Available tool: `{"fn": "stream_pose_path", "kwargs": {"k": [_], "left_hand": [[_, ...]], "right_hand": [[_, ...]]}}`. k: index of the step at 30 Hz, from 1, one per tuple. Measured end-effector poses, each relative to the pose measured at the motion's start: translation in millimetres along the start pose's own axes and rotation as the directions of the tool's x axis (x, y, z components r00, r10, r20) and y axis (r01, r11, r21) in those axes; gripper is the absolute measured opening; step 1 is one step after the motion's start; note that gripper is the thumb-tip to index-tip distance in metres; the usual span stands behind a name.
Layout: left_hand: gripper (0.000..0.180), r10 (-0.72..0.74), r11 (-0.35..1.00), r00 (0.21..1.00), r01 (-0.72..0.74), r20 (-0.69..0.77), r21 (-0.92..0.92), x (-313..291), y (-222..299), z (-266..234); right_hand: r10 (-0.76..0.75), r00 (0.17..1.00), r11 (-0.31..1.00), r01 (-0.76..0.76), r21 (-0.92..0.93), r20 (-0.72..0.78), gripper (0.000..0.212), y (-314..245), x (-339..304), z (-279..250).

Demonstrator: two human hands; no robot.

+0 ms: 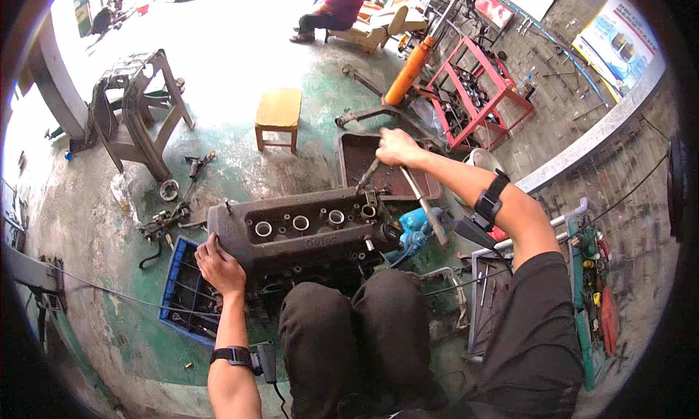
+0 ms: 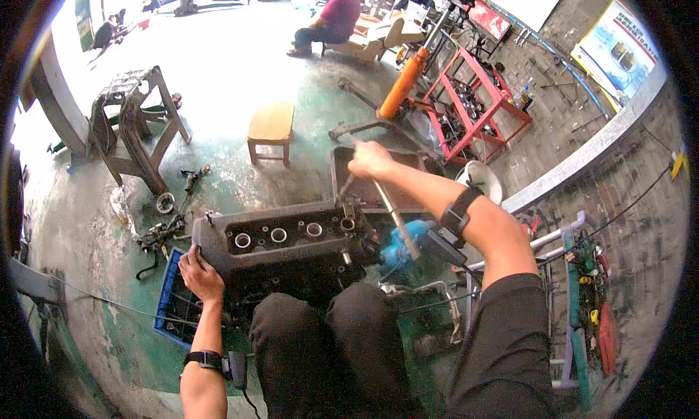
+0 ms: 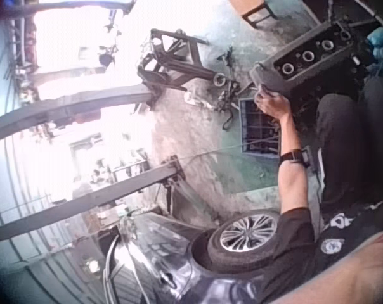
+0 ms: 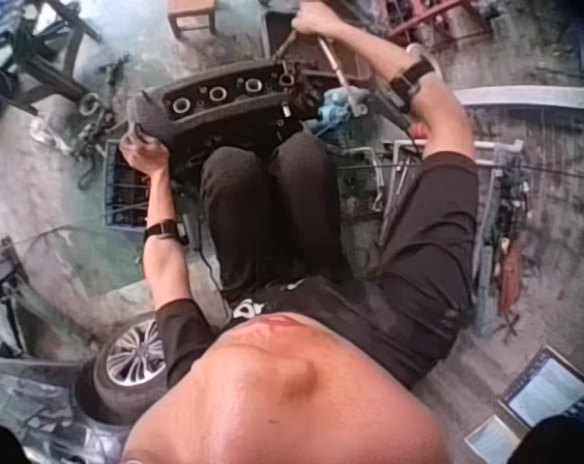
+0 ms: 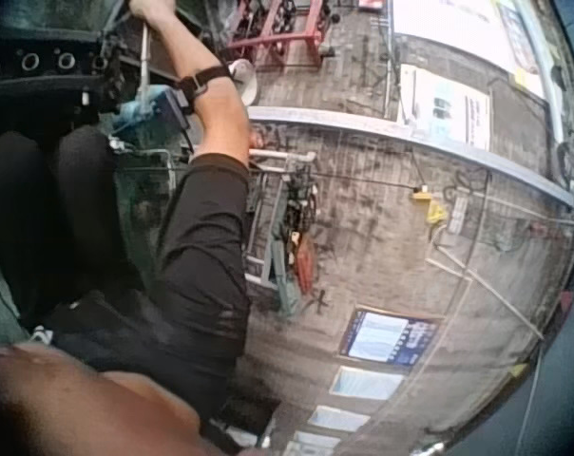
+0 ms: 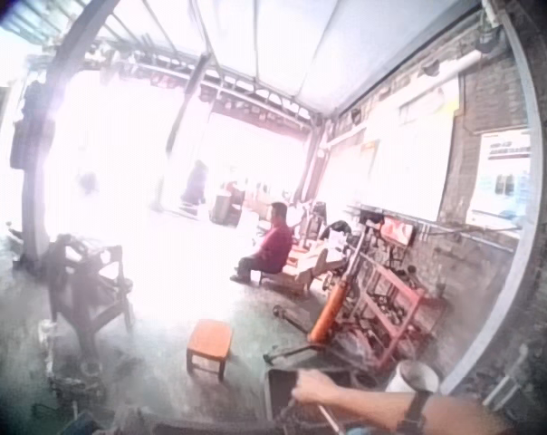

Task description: The person uses a torque wrench to tighten bolts on a car engine valve cover resting on their lap. They repeatedly position the wrench, apply torque, and reposition to different bolt locations across the cover.

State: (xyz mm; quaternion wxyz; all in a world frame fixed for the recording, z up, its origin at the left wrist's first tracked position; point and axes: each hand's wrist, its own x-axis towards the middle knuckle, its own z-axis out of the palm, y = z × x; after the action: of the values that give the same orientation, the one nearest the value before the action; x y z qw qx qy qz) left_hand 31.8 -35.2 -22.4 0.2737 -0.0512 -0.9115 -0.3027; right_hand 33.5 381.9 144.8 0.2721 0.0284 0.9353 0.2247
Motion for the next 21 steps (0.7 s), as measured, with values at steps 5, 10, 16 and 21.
{"fn": "stream_pose_path", "kwargs": {"k": [5,10,16,21], "left_hand": [[0.020,0.006,1.000,1.000,-0.006,-0.013,0.027,0,-2,1],[0.021,-0.017,1.000,1.000,0.017,-0.002,0.021,-1,-4,4],[0.021,0.000,1.000,1.000,0.000,0.031,0.015,-3,-5,4],[0.020,-0.002,1.000,1.000,0.002,0.028,0.012,-1,-4,3]], "right_hand": [[-0.234,0.808,0.960,0.281,0.005,-0.541,0.043,11,-12,5],[0.439,0.860,0.831,-0.279,0.480,-0.261,0.023,10,3,14],[0.204,0.904,0.877,0.002,0.480,-0.376,0.029,1,-1,11],[-0.111,0.796,0.936,0.284,0.206,-0.595,0.040,20,-17,16]]}}
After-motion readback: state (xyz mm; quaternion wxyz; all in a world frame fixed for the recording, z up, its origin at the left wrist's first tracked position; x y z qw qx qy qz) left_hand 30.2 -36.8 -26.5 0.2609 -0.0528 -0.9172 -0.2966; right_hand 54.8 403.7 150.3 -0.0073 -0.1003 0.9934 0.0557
